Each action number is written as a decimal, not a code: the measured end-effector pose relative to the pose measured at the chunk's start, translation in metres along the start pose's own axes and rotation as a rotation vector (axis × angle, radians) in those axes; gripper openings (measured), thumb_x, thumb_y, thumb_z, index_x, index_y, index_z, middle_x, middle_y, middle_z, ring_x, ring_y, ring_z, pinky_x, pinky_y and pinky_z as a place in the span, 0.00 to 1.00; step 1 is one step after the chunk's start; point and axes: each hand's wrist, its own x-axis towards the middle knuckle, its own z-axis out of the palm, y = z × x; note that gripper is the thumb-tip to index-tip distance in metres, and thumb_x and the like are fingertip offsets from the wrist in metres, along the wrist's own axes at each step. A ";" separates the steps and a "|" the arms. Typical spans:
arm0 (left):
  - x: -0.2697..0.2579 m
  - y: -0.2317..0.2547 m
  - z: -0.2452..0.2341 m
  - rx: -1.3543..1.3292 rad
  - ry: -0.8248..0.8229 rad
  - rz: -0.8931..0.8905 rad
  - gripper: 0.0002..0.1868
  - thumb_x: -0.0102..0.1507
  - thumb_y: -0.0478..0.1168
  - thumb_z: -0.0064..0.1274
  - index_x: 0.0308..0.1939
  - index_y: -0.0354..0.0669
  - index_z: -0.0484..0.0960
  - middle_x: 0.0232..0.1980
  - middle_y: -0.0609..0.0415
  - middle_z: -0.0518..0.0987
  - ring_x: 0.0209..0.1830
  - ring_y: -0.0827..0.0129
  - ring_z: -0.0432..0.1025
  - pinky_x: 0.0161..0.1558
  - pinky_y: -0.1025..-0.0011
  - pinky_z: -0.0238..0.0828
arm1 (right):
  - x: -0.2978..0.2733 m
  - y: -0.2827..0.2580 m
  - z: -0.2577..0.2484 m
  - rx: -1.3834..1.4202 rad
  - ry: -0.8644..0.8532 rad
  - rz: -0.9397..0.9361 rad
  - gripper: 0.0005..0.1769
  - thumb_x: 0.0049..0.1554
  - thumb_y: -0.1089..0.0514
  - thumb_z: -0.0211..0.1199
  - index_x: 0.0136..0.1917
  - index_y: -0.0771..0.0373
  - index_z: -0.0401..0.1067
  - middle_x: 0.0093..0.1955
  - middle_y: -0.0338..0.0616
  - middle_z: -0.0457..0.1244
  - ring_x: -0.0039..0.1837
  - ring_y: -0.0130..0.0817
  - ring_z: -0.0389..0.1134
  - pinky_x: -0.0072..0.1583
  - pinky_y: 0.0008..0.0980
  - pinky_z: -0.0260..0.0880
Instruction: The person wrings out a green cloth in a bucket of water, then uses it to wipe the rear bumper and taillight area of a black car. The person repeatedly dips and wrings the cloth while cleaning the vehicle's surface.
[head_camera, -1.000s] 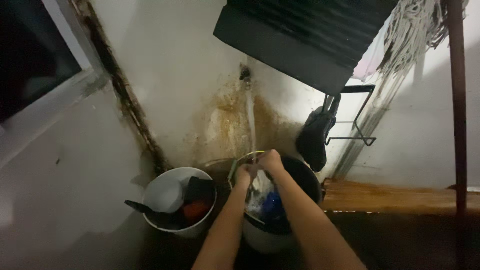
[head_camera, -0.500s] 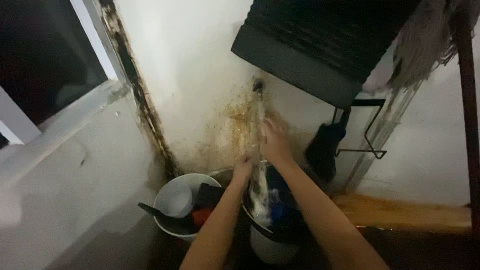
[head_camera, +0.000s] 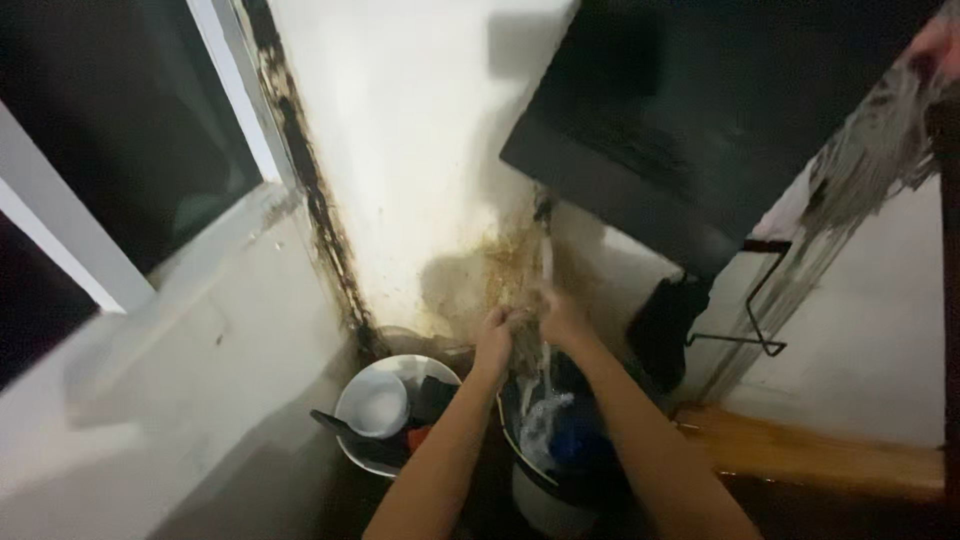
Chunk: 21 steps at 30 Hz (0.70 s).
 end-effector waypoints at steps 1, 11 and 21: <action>-0.001 0.009 0.000 0.004 -0.004 0.005 0.13 0.65 0.35 0.44 0.48 0.33 0.81 0.42 0.47 0.83 0.39 0.61 0.76 0.44 0.67 0.73 | -0.008 0.003 -0.004 -0.056 -0.121 -0.212 0.42 0.47 0.67 0.66 0.74 0.49 0.64 0.67 0.46 0.65 0.64 0.41 0.69 0.63 0.44 0.72; -0.018 0.052 0.015 0.015 0.167 -0.107 0.23 0.64 0.42 0.43 0.59 0.35 0.76 0.53 0.39 0.81 0.51 0.47 0.76 0.50 0.54 0.74 | -0.043 0.022 -0.034 0.301 -0.169 0.313 0.35 0.47 0.61 0.72 0.68 0.61 0.70 0.60 0.50 0.70 0.59 0.43 0.73 0.59 0.43 0.75; -0.061 0.119 0.015 -0.440 0.192 -0.742 0.31 0.64 0.53 0.57 0.63 0.34 0.79 0.57 0.39 0.80 0.50 0.48 0.75 0.47 0.49 0.73 | -0.090 -0.069 -0.041 0.325 -0.343 0.085 0.33 0.46 0.63 0.67 0.66 0.61 0.69 0.56 0.43 0.67 0.58 0.36 0.70 0.60 0.39 0.72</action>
